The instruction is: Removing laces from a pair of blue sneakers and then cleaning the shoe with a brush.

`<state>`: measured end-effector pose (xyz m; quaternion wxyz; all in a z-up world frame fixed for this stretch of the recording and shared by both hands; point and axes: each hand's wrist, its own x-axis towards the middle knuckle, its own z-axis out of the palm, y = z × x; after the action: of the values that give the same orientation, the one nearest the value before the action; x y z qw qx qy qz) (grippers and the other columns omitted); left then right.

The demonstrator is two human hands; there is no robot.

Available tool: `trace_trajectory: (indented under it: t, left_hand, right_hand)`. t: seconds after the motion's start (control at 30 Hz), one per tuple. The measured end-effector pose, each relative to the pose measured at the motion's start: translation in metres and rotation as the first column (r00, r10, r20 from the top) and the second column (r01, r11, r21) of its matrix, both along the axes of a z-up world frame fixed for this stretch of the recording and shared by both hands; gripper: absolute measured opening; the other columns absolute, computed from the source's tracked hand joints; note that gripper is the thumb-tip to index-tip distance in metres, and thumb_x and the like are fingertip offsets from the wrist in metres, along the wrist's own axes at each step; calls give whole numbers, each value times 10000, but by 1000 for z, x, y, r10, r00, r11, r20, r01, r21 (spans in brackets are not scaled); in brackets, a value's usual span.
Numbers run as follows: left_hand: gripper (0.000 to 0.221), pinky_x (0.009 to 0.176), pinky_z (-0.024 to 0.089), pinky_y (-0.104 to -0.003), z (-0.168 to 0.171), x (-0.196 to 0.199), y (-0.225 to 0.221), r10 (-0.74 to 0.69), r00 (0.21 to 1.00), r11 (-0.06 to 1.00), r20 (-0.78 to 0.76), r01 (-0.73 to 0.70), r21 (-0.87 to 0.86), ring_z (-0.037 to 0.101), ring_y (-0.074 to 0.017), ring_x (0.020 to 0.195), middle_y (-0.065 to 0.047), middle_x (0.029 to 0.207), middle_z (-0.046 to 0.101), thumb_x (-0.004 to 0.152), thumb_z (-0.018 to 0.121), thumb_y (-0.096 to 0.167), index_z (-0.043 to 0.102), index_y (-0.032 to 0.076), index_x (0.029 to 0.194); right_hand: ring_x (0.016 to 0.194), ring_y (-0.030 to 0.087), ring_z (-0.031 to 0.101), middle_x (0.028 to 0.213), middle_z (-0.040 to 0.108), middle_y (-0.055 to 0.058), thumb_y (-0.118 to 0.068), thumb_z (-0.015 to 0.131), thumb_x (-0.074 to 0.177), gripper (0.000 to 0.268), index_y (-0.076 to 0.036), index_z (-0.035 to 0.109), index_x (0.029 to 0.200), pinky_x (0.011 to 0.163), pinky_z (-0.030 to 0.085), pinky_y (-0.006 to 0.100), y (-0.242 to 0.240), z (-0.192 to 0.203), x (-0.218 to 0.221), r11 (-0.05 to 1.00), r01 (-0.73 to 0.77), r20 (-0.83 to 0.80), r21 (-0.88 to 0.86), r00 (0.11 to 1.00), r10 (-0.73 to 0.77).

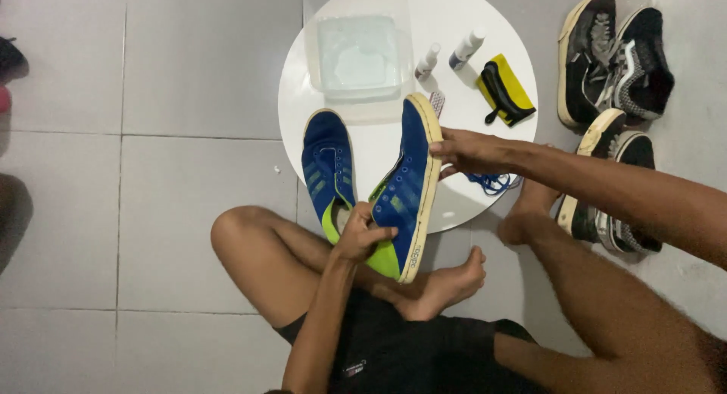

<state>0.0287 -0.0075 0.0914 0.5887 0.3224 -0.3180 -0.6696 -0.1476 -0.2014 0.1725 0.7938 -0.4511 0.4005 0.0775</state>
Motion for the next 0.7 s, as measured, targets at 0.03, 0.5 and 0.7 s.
trace_trajectory:
  t: [0.03,0.5,0.7]
  left_hand:
    - [143,751,547,-292,2,2,-3,13,999,999,-39,-15,-40,657,-126,742,-73,741,733,714,826,-83,765,42,744]
    - [249,782,517,-324,12,2,-37,41,929,929,-367,100,356,637,-174,834,-81,881,640,1007,576,167,696,19,1167]
    - [392,857,591,-364,-3,3,-56,8,796,975,-605,128,181,733,-231,887,-163,957,736,927,588,38,588,-12,1316]
  right_hand:
    - [1207,428,627,1362,555,296,-426,665,852,964,-32,206,1603,1023,483,594,2,2,1,998,48,57,-36,997,-46]
    - [1136,572,615,1311,530,381,-187,897,685,1021,-34,348,1533,1002,465,632,-14,67,7,777,25,96,-629,994,47]
    - [1156,531,610,1329,535,350,-193,871,693,1000,-76,357,1543,990,462,640,-20,69,5,800,99,171,-592,985,5]
